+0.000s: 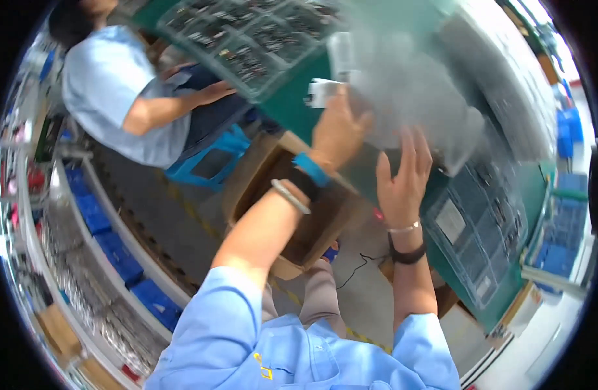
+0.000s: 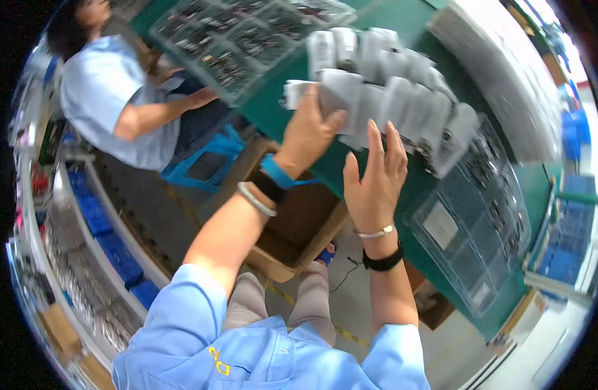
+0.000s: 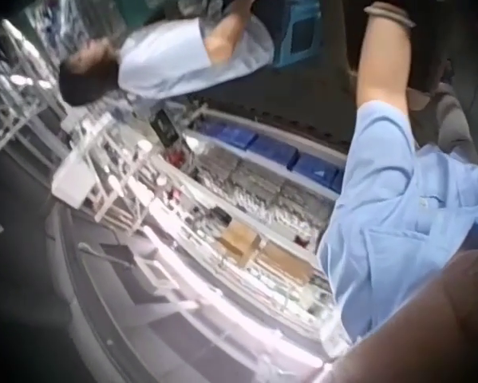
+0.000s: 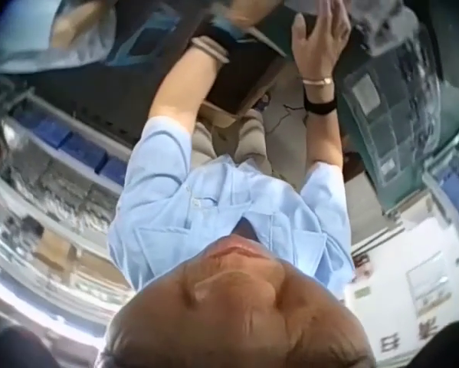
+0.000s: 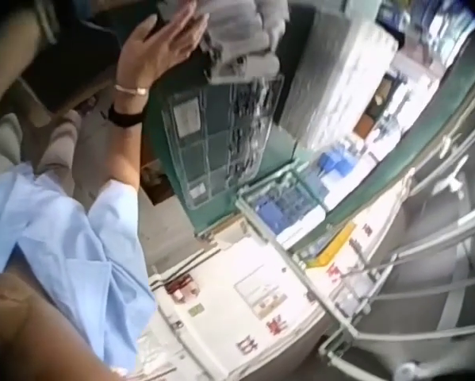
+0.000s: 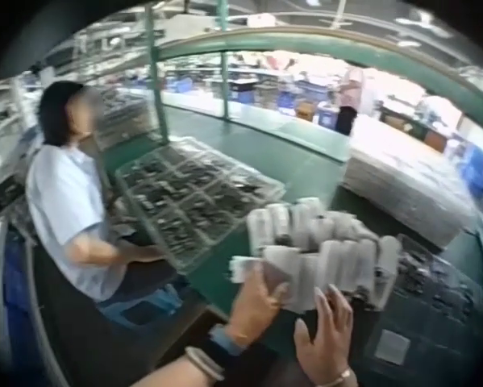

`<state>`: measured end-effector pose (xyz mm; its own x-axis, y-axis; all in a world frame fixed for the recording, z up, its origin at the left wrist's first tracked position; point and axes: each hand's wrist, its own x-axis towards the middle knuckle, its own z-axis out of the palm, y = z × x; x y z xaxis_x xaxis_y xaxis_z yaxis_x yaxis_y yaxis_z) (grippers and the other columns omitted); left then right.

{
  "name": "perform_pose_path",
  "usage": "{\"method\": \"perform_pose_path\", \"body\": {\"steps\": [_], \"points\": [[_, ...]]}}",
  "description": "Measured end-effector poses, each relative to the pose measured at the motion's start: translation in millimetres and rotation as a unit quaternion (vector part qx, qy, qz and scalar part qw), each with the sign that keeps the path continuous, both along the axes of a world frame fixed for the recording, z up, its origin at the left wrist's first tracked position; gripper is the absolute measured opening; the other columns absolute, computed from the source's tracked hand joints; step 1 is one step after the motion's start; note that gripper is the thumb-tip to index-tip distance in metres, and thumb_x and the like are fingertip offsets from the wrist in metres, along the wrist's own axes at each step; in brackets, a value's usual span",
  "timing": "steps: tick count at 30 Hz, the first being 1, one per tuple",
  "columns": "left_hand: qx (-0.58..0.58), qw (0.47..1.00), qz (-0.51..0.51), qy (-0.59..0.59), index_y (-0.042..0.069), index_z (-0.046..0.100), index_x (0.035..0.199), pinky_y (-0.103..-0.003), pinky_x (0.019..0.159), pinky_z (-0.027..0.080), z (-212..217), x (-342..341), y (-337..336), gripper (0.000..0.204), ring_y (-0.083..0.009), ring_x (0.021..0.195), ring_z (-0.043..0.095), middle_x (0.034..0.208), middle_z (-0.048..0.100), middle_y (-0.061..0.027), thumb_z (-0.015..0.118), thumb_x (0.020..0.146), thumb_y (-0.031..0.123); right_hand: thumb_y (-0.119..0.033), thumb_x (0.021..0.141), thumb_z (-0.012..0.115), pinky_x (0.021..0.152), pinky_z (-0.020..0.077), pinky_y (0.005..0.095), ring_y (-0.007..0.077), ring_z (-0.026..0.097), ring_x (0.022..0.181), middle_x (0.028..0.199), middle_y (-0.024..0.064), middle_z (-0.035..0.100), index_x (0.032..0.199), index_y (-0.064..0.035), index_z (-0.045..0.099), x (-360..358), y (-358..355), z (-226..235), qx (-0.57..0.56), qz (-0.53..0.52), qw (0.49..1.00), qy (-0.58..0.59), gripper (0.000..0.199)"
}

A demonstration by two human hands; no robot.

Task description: The person removes a plastic tray from a stack, places circuit boards into the tray compartments, and wraps them in foam sheets. They then place the wrapped boards into a cardboard box, insert a cardboard divider, and repeat the process of wrapping and packing more boards.

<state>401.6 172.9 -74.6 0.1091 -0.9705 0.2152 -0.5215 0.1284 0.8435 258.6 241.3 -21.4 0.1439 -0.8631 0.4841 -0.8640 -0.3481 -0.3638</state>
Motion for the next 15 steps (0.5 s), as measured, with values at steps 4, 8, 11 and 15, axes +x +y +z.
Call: {"method": "perform_pose_path", "body": {"steps": [4, 8, 11, 15], "points": [[-0.044, 0.998, 0.022, 0.026, -0.006, 0.036, 0.132, -0.039, 0.096, 0.040, -2.0, 10.1, 17.4, 0.063, -0.0363, 0.113, 0.049, 0.120, 0.050, -0.0250, 0.064, 0.084, 0.024, -0.009, 0.080, 0.063, 0.102, 0.0317, 0.0448, 0.0348, 0.039, 0.124, 0.135, 0.0173, 0.039, 0.132, -0.0081, 0.046, 23.0, 9.3, -18.5, 0.049, 0.061, 0.997, 0.014, 0.055], [-0.009, 0.997, 0.006, 0.071, -0.001, 0.042, 0.128, -0.036, 0.088, 0.044, 1.7, 39.0, 51.6, 0.049, -0.0323, 0.103, 0.054, 0.116, 0.052, -0.0200, 0.060, 0.085, 0.015, -0.005, 0.079, 0.061, 0.100, 0.0342, 0.0424, 0.0336, 0.042, 0.122, 0.132, 0.0165, 0.044, 0.128, -0.0077, 0.050, 37.0, 2.9, -30.3, 0.036, 0.069, 0.993, 0.089, 0.051], [-0.040, 0.992, 0.021, 0.118, 0.002, 0.048, 0.124, -0.033, 0.082, 0.046, -13.2, 62.3, 111.6, 0.039, -0.0292, 0.096, 0.056, 0.114, 0.053, -0.0165, 0.057, 0.086, 0.007, -0.002, 0.079, 0.060, 0.095, 0.0383, 0.0400, 0.0318, 0.047, 0.115, 0.124, 0.0156, 0.050, 0.124, -0.0072, 0.054, 47.3, -3.8, -24.8, 0.001, 0.103, 0.992, 0.078, 0.045], [0.089, 0.986, 0.031, 0.136, 0.001, 0.055, 0.113, -0.031, 0.078, 0.047, -72.7, 93.0, 227.3, 0.029, -0.0289, 0.092, 0.056, 0.109, 0.055, -0.0159, 0.052, 0.084, -0.002, 0.000, 0.080, 0.059, 0.083, 0.0457, 0.0374, 0.0287, 0.057, 0.099, 0.108, 0.0130, 0.059, 0.114, -0.0064, 0.059, 74.3, 19.6, -35.9, 0.037, 0.188, 0.980, -0.046, 0.035]]}}
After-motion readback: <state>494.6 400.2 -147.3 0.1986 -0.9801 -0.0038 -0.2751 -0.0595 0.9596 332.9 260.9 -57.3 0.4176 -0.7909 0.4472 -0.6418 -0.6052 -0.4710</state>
